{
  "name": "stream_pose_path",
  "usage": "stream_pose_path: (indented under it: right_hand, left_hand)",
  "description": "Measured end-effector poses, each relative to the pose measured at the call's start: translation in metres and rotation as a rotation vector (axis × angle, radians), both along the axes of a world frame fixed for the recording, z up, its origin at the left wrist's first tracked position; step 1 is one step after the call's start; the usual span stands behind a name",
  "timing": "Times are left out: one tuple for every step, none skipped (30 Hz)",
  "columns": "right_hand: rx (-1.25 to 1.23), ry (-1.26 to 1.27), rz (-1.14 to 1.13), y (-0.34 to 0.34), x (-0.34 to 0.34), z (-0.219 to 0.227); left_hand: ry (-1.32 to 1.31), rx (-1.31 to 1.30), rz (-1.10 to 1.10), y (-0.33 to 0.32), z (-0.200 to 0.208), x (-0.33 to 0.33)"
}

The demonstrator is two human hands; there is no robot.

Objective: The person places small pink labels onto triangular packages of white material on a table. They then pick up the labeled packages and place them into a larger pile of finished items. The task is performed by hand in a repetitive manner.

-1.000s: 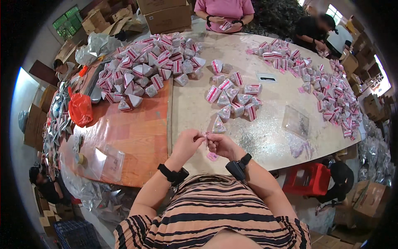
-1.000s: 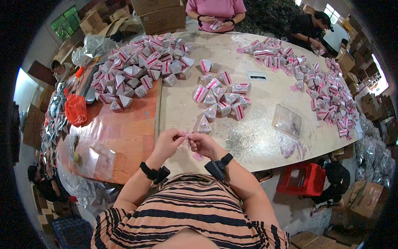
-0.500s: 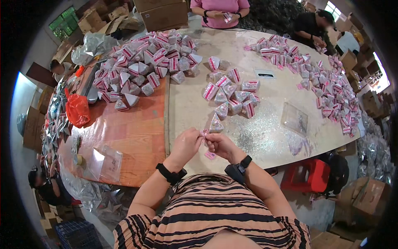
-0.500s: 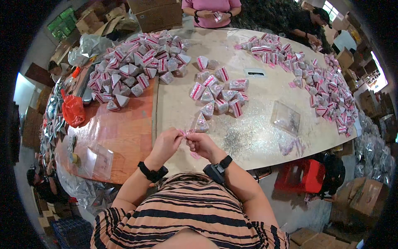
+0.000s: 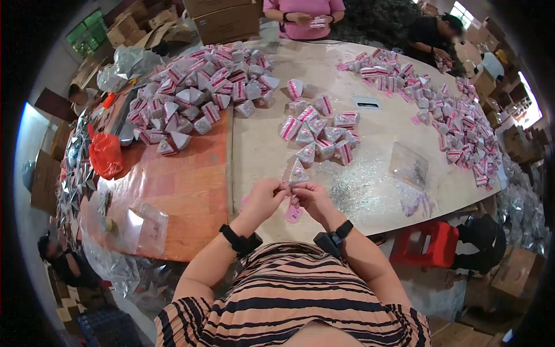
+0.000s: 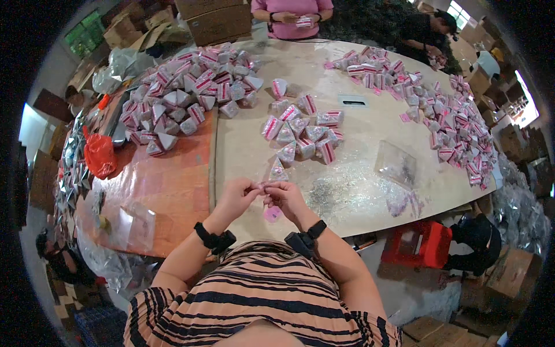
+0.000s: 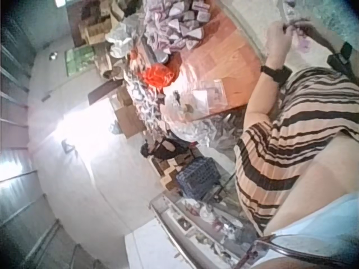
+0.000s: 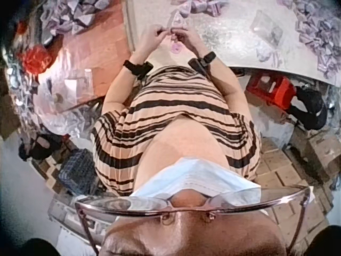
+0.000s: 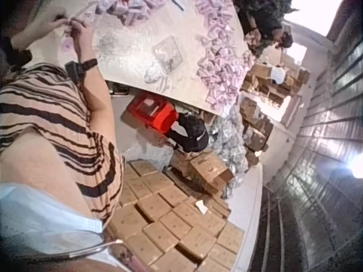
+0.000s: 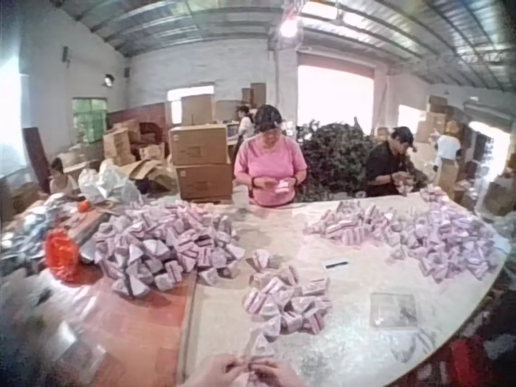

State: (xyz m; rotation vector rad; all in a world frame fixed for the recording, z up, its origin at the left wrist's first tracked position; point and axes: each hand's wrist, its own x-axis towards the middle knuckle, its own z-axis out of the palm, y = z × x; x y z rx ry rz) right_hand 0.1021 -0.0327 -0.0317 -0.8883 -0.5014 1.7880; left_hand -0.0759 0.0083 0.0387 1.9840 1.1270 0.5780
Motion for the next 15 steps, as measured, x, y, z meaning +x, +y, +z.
stream_pose_path:
  right_hand:
    - [-0.026, -0.067, 0.01, -0.003, 0.007, 0.005]
    - [-0.056, -0.134, 0.013, -0.004, 0.006, 0.01]
    - [-0.031, -0.056, 0.041, -0.007, 0.009, 0.012]
    - [-0.021, -0.07, 0.073, -0.007, 0.015, 0.006]
    - [0.017, -0.141, 0.074, -0.007, 0.016, 0.014]
    - [-0.013, -0.129, 0.055, -0.008, 0.016, 0.005]
    - [0.002, -0.155, 0.089, -0.002, 0.015, 0.001]
    - [0.032, -0.147, 0.095, -0.001, 0.019, 0.001]
    - [0.053, -0.117, 0.103, -0.001, 0.014, -0.002]
    - [0.049, -0.221, 0.09, -0.002, 0.023, -0.003]
    - [0.049, -0.295, 0.124, -0.001, 0.018, -0.002]
    - [0.046, -0.362, 0.122, -0.004, 0.026, 0.001]
    - [0.057, -0.406, 0.151, -0.005, 0.03, 0.005]
    - [0.004, -0.418, 0.136, -0.008, 0.03, 0.008]
    - [0.015, -0.307, 0.099, -0.013, 0.027, 0.013]
  left_hand:
    - [-0.009, 0.1, -0.085, 0.0, 0.0, 0.004]
    - [-0.022, 0.201, -0.174, -0.001, 0.001, 0.006]
    - [0.148, 0.113, -0.216, -0.002, 0.008, 0.007]
    - [0.046, 0.267, -0.259, -0.003, 0.007, 0.013]
    - [0.112, 0.331, -0.282, -0.004, 0.01, 0.014]
    - [0.13, 0.372, -0.324, -0.003, 0.012, 0.014]
    - [0.162, 0.416, -0.34, 0.0, 0.014, 0.016]
    - [0.136, 0.448, -0.371, 0.003, 0.018, 0.03]
    - [0.134, 0.467, -0.379, 0.0, 0.022, 0.028]
    - [0.137, 0.483, -0.375, 0.0, 0.023, 0.028]
    - [0.155, 0.492, -0.45, 0.003, 0.024, 0.024]
    - [0.177, 0.494, -0.516, 0.008, 0.023, 0.031]
    - [0.215, 0.509, -0.518, 0.009, 0.019, 0.029]
    - [0.25, 0.524, -0.516, 0.01, 0.009, 0.028]
    - [0.25, 0.527, -0.527, 0.014, -0.002, 0.027]
